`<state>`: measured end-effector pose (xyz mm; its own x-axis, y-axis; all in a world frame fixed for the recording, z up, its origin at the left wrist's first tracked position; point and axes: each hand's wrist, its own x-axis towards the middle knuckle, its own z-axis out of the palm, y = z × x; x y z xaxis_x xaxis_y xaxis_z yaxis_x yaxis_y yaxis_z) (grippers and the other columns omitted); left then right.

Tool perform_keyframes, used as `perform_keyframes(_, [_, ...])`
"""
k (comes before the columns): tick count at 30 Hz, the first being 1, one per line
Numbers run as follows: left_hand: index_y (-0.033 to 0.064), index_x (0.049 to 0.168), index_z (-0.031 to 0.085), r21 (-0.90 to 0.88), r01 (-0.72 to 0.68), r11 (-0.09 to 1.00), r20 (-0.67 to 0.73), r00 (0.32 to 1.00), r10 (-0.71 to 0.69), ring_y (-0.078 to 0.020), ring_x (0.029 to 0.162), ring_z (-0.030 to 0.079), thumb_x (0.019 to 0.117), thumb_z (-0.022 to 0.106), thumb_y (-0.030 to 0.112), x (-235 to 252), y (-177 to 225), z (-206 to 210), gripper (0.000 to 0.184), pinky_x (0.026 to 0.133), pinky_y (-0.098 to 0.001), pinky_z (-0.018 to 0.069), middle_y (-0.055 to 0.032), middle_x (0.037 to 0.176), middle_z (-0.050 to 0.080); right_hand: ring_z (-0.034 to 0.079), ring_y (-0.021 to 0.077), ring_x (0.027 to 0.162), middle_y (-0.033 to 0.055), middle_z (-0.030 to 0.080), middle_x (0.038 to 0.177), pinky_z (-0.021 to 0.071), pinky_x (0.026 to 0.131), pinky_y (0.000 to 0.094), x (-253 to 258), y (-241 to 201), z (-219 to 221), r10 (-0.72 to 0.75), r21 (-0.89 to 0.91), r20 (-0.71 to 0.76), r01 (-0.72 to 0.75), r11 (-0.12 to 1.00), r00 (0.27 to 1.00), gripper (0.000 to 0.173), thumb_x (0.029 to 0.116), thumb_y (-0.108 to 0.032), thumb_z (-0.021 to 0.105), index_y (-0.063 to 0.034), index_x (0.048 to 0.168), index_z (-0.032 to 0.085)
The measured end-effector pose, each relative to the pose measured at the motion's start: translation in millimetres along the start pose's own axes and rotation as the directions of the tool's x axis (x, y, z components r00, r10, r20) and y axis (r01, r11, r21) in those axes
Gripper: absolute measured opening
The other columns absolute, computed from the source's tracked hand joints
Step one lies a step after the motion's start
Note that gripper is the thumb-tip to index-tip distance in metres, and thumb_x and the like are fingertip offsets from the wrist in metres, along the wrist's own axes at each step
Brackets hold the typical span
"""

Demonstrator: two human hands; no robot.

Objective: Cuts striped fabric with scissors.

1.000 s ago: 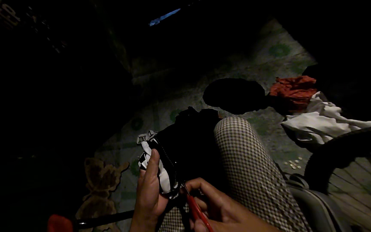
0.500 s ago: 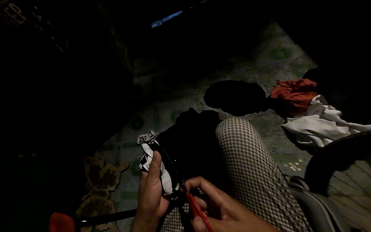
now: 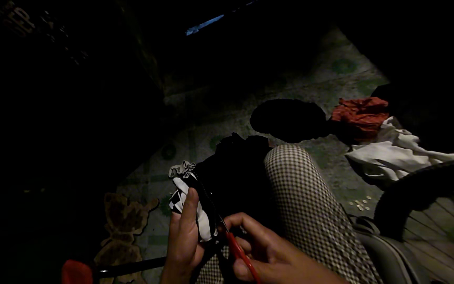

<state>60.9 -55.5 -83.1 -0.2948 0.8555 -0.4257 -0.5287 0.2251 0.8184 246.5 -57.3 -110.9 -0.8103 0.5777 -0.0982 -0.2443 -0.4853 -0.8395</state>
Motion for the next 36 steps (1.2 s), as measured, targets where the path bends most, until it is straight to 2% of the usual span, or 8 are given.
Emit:
perform_keyframes(6, [0.001, 0.123, 0.055, 0.009, -0.006, 1.0, 0.004, 1.0, 0.006, -0.0175, 0.077, 0.073, 0.1087, 0.047, 0.024, 1.7, -0.6, -2.5, 0.028, 0.069, -0.0352, 0.0642, -0.0128, 0.093, 0.071, 0.059, 0.008, 0.069, 0.0039, 0.062, 0.098, 0.0522, 0.059, 0.0233, 0.6, 3.2, -2.7, -0.01, -0.007, 0.004, 0.01, 1.0, 1.0, 0.047, 0.0992, -0.022, 0.068, -0.0146, 0.14, 0.046])
perform_keyframes(11, [0.0013, 0.124, 0.054, 0.028, -0.003, 1.0, 0.014, 1.0, 0.003, -0.0169, 0.077, 0.073, 0.1093, 0.045, 0.024, 1.8, 0.0, -3.3, 0.029, 0.069, -0.0342, 0.0642, -0.0114, 0.093, 0.071, 0.059, 0.0101, 0.072, 0.0042, 0.061, 0.094, 0.053, 0.062, 0.0251, 4.4, -0.9, -4.4, -0.023, -0.012, 0.053, 0.023, 1.0, 0.998, 0.049, 0.1004, -0.026, 0.066, -0.014, 0.141, 0.043])
perform_keyframes(17, [0.0015, 0.123, 0.055, 0.017, -0.006, 1.0, 0.005, 1.0, 0.006, -0.0178, 0.077, 0.073, 0.1083, 0.048, 0.026, 1.8, -0.5, -3.4, 0.029, 0.07, -0.0351, 0.0643, -0.0128, 0.093, 0.071, 0.062, 0.0136, 0.076, 0.0077, 0.062, 0.103, 0.0557, 0.065, 0.0288, 4.8, -0.4, -4.5, -0.038, -0.038, 0.055, 0.04, 0.998, 0.998, 0.051, 0.1005, -0.027, 0.066, -0.0133, 0.143, 0.042])
perform_keyframes(20, [0.0018, 0.125, 0.054, 0.019, -0.006, 1.0, 0.026, 1.0, 0.006, -0.018, 0.082, 0.073, 0.1085, 0.047, 0.027, 2.0, -1.0, -4.3, 0.031, 0.073, -0.0358, 0.0644, -0.0124, 0.097, 0.071, 0.06, 0.0125, 0.072, 0.0065, 0.061, 0.098, 0.0545, 0.061, 0.0276, 3.8, 0.2, -3.2, -0.03, -0.034, 0.031, 0.031, 0.999, 0.999, 0.049, 0.1001, -0.024, 0.067, -0.0141, 0.141, 0.043])
perform_keyframes(26, [0.003, 0.122, 0.054, 0.005, 0.016, 1.0, 0.03, 0.999, -0.016, -0.0168, 0.071, 0.072, 0.109, 0.045, 0.028, 2.4, 0.2, -4.9, 0.029, 0.064, -0.0343, 0.0638, -0.0112, 0.089, 0.07, 0.059, 0.0096, 0.067, 0.0032, 0.061, 0.09, 0.0533, 0.057, 0.0247, 4.7, 1.5, -3.9, -0.017, -0.01, 0.013, 0.017, 1.0, 1.0, 0.047, 0.0993, -0.025, 0.068, -0.0148, 0.14, 0.046])
perform_keyframes(31, [0.0009, 0.12, 0.055, 0.022, 0.002, 1.0, 0.032, 0.999, -0.003, -0.0169, 0.074, 0.072, 0.1095, 0.044, 0.026, 1.4, -0.5, -7.2, 0.029, 0.068, -0.0351, 0.0641, -0.0119, 0.09, 0.071, 0.061, 0.0102, 0.071, 0.0049, 0.063, 0.101, 0.0546, 0.06, 0.0256, 6.6, -2.3, -9.0, -0.002, -0.007, 0.054, 0.002, 1.0, 0.999, 0.05, 0.0989, -0.031, 0.068, -0.0154, 0.14, 0.045])
perform_keyframes(36, [-0.0003, 0.124, 0.053, 0.036, 0.0, 0.999, 0.027, 1.0, -0.001, -0.0183, 0.079, 0.073, 0.1091, 0.045, 0.024, 0.4, 1.2, -6.0, 0.03, 0.071, -0.0362, 0.0644, -0.0132, 0.094, 0.071, 0.061, 0.0101, 0.072, 0.0048, 0.063, 0.1, 0.0553, 0.061, 0.0256, 9.1, -2.9, -9.6, -0.004, -0.014, 0.048, 0.005, 1.0, 0.999, 0.05, 0.0987, -0.03, 0.069, -0.0146, 0.139, 0.045])
